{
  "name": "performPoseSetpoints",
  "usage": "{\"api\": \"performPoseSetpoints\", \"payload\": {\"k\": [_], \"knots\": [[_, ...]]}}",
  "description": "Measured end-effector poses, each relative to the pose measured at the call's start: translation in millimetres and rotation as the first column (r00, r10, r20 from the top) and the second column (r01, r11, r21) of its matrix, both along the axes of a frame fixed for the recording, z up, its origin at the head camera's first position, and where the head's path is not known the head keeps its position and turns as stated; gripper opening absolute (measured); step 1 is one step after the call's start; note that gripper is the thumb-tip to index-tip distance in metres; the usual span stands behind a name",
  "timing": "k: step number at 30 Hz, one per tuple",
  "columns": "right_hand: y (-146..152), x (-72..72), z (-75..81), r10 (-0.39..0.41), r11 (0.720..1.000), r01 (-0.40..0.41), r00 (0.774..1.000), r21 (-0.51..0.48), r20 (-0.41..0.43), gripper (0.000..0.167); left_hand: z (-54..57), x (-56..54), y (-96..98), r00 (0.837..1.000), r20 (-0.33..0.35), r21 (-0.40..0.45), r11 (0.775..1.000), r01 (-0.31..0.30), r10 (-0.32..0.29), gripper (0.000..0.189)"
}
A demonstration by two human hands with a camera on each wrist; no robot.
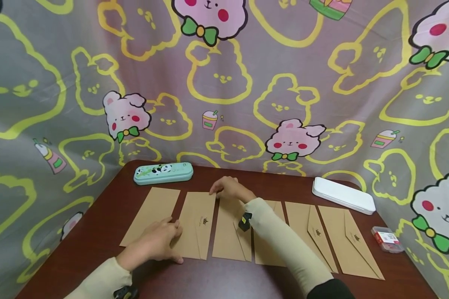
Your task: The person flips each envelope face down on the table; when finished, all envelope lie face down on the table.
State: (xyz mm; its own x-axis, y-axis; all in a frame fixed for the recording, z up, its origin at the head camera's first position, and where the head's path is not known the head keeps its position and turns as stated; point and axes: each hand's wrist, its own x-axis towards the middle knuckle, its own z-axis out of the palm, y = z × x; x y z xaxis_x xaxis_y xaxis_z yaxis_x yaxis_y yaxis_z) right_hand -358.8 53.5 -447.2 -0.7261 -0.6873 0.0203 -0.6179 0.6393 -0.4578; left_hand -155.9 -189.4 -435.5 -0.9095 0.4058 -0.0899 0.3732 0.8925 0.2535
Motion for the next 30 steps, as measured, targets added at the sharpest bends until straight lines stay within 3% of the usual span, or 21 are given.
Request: {"api": "performPoseSetpoints", "payload": {"k": [4, 12, 20, 30], "knots": [[2, -3.1, 1.3, -0.004, 1.0, 0.005, 1.0, -0.028, 0.007, 0.014, -2.4, 1.4, -2.3, 0.999, 0.02, 0.033, 0.999, -0.03, 0.029, 0.092], [5, -2.8, 9.7, 0.051, 0.994, -0.049, 0.999, -0.097, 0.017, 0.01, -6.6, 0.2, -8.7, 1.0, 0.016, 0.064, 0.998, -0.007, 0.006, 0.091], [4, -6.9, 18.9, 0.096, 0.98, -0.089, 0.995, -0.177, 0.032, 0.011, -3.1, -1.5, -10.0, 0.995, 0.099, 0.122, 0.992, -0.02, 0.008, 0.095], [-5, -9.1, 31.2, 0.13, 0.974, -0.117, 0.99, -0.192, 0.055, 0.018, 0.4, 2.9, -12.3, 0.99, 0.139, 0.207, 0.978, -0.004, -0.026, 0.094]]}}
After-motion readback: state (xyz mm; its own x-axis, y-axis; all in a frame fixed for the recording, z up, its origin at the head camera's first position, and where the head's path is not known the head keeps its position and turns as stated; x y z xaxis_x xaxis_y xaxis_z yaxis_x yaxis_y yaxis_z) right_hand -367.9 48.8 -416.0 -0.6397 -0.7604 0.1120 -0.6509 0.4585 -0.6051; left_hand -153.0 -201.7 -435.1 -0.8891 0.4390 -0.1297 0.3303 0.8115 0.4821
